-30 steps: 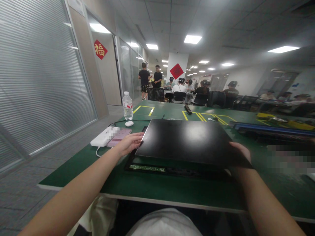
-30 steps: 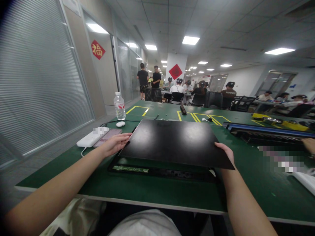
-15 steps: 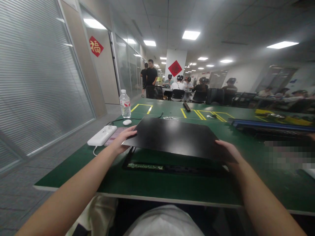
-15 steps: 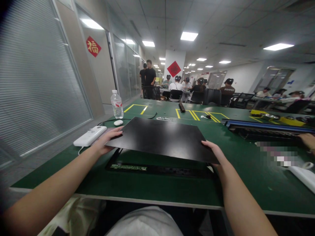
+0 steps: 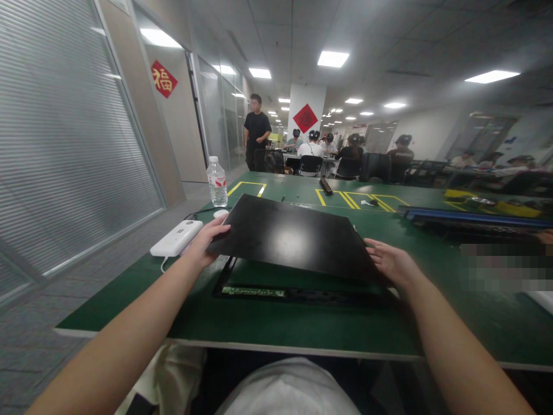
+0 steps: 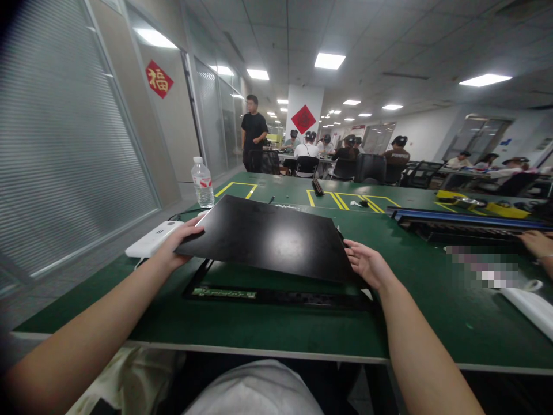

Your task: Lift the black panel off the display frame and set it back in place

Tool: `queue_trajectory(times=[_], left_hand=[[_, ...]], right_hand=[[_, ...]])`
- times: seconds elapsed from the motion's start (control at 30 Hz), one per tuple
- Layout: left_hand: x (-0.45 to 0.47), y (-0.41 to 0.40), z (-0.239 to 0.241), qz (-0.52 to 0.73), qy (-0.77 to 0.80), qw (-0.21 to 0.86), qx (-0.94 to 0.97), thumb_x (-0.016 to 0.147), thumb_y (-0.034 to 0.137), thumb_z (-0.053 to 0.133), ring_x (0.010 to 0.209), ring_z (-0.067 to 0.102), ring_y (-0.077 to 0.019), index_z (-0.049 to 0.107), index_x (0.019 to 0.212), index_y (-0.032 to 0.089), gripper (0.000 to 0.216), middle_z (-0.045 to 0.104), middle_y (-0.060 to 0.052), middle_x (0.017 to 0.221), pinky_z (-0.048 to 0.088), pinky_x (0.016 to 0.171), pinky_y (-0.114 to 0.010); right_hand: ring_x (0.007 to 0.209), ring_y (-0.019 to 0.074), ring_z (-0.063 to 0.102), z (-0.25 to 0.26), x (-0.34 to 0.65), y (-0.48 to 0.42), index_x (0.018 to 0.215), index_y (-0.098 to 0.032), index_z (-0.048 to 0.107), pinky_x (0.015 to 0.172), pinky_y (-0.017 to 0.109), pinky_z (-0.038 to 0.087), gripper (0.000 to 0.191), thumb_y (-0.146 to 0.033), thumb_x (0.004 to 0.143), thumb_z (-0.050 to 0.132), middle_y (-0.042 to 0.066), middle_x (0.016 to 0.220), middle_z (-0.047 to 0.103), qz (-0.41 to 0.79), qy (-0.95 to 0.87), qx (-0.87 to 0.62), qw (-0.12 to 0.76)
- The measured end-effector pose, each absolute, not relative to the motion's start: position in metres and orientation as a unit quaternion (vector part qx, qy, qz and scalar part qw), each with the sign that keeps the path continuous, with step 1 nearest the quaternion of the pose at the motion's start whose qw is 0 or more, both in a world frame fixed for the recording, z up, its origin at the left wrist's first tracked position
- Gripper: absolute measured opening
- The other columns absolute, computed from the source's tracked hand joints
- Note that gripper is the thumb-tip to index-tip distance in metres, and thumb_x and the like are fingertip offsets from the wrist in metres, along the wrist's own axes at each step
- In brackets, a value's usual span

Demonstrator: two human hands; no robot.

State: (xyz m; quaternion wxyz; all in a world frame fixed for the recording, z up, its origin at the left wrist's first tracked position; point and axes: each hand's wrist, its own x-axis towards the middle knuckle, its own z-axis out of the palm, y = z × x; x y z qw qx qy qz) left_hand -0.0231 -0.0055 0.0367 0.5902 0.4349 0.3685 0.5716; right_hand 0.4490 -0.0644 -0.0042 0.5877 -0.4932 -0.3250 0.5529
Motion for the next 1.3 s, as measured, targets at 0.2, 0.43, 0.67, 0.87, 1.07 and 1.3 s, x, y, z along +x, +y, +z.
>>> queue_trajectory(times=[0.2, 0.43, 0.67, 0.87, 1.07, 1.3], left_hand=[[-0.024, -0.007, 0.037, 0.573, 0.366, 0.584, 0.443, 0.063, 0.015, 0.072, 0.073, 0.070, -0.0192, 0.069, 0.120, 0.014, 0.058, 0.077, -0.005, 0.092, 0.055, 0.061, -0.024], [-0.022, -0.005, 0.031, 0.578, 0.344, 0.585, 0.453, 0.061, 0.015, 0.077, 0.077, 0.072, -0.0212, 0.067, 0.124, 0.015, 0.064, 0.078, -0.006, 0.094, 0.057, 0.067, -0.027], [-0.021, -0.006, 0.028, 0.568, 0.374, 0.588, 0.437, 0.059, 0.012, 0.077, 0.071, 0.073, -0.0200, 0.070, 0.116, 0.016, 0.057, 0.079, -0.004, 0.090, 0.057, 0.062, -0.026], [-0.018, -0.006, 0.024, 0.547, 0.383, 0.592, 0.452, 0.059, 0.013, 0.079, 0.071, 0.073, -0.0214, 0.066, 0.114, 0.017, 0.057, 0.078, -0.005, 0.092, 0.058, 0.059, -0.029], [-0.013, -0.009, 0.022, 0.534, 0.422, 0.583, 0.444, 0.057, 0.011, 0.078, 0.065, 0.072, -0.0196, 0.061, 0.110, 0.018, 0.056, 0.076, -0.002, 0.082, 0.056, 0.056, -0.027], [-0.010, -0.013, 0.023, 0.516, 0.452, 0.566, 0.457, 0.056, 0.013, 0.077, 0.065, 0.070, -0.0178, 0.059, 0.105, 0.019, 0.053, 0.074, 0.000, 0.080, 0.054, 0.056, -0.025]], right_hand=[[0.072, 0.0219, 0.072, 0.000, 0.451, -0.066, 0.117, -0.016, 0.060, 0.058, 0.029, 0.057, 0.039, -0.015, 0.077, 0.057, 0.013, 0.087, 0.075, 0.506, -0.328, -0.524, 0.602], [0.054, 0.0124, 0.059, 0.003, 0.449, -0.069, 0.117, -0.018, 0.059, 0.042, 0.017, 0.041, 0.036, -0.019, 0.082, 0.055, 0.011, 0.083, 0.076, 0.469, -0.345, -0.569, 0.581], [0.044, 0.0093, 0.047, 0.001, 0.449, -0.066, 0.112, -0.015, 0.059, 0.036, 0.015, 0.030, 0.032, -0.023, 0.082, 0.057, 0.014, 0.077, 0.075, 0.447, -0.323, -0.607, 0.572], [0.037, 0.0070, 0.035, -0.004, 0.453, -0.064, 0.107, -0.015, 0.060, 0.032, 0.016, 0.022, 0.029, -0.021, 0.081, 0.053, 0.015, 0.073, 0.074, 0.427, -0.300, -0.622, 0.584], [0.035, 0.0066, 0.031, -0.007, 0.456, -0.063, 0.103, -0.015, 0.060, 0.032, 0.017, 0.021, 0.028, -0.024, 0.077, 0.057, 0.015, 0.069, 0.073, 0.406, -0.292, -0.641, 0.582], [0.035, 0.0073, 0.032, -0.009, 0.459, -0.062, 0.100, -0.016, 0.061, 0.033, 0.018, 0.020, 0.027, -0.026, 0.075, 0.058, 0.013, 0.066, 0.073, 0.387, -0.298, -0.658, 0.573]])
